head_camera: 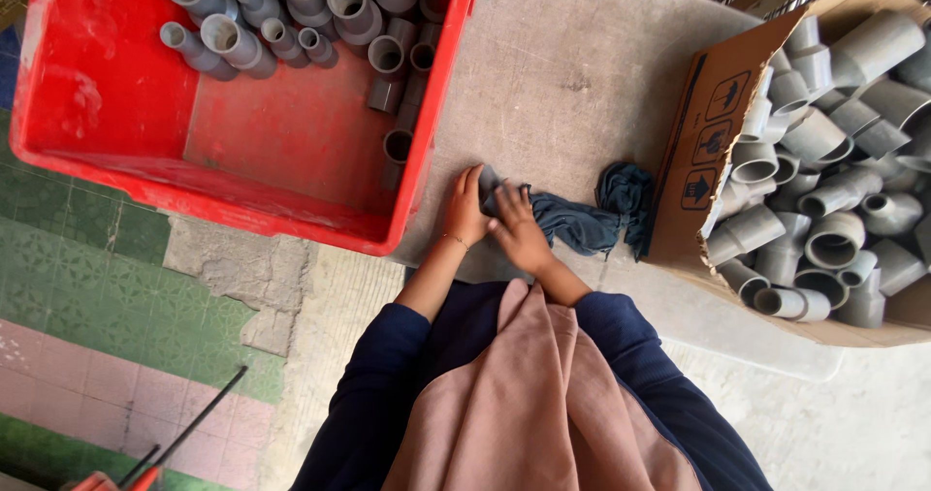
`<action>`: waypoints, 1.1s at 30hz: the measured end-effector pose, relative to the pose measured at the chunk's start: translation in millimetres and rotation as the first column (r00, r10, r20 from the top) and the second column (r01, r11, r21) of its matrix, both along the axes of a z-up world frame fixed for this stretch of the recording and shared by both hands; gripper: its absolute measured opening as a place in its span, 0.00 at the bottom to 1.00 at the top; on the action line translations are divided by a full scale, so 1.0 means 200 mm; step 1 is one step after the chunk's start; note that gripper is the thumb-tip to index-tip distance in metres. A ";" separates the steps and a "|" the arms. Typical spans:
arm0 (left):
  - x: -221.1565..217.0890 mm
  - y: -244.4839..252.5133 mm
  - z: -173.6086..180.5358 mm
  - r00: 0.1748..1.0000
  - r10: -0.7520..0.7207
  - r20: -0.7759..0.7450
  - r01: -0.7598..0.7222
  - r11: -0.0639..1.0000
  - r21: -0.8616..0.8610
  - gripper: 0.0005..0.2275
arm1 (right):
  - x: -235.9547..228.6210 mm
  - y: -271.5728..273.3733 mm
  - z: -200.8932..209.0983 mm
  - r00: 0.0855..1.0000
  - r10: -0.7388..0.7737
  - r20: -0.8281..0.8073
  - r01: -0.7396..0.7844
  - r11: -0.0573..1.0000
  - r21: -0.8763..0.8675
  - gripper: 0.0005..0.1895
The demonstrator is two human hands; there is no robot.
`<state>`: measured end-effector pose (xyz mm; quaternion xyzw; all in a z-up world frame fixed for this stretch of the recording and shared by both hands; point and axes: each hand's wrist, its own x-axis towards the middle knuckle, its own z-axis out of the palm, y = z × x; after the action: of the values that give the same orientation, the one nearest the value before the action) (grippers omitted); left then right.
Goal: The person repeatedly picks gray plastic pipe fittings from a cardboard box, wipes each one with a dark cloth on a table, and places it into a red plastic bin. The process is repeated for multiple fittings throughout the clip.
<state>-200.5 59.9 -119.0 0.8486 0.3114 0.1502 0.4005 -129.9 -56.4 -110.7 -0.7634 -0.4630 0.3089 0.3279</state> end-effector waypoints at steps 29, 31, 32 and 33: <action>-0.03 -0.04 0.03 0.967 -0.155 -0.203 0.176 0.980 0.089 0.44 | 0.06 -0.02 0.04 0.993 0.038 0.109 -0.012 0.973 -0.229 0.36; -0.03 -0.04 0.01 0.968 -0.152 -0.202 0.175 0.979 0.103 0.43 | 0.00 -0.01 0.05 0.984 0.077 0.162 -0.051 0.986 -0.157 0.37; -0.03 -0.04 0.00 0.968 -0.154 -0.198 0.174 0.981 0.088 0.42 | -0.02 0.00 0.05 0.967 0.131 0.220 -0.100 0.984 -0.146 0.39; -0.01 -0.04 -0.01 0.968 -0.163 -0.192 0.179 0.981 0.074 0.42 | -0.03 0.01 0.06 0.944 0.175 0.280 -0.141 0.980 -0.137 0.40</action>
<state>-203.0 52.7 -120.9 0.8998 0.2658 0.0495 0.3424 -136.4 -54.4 -99.7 -0.7785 -0.5472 0.2449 0.1859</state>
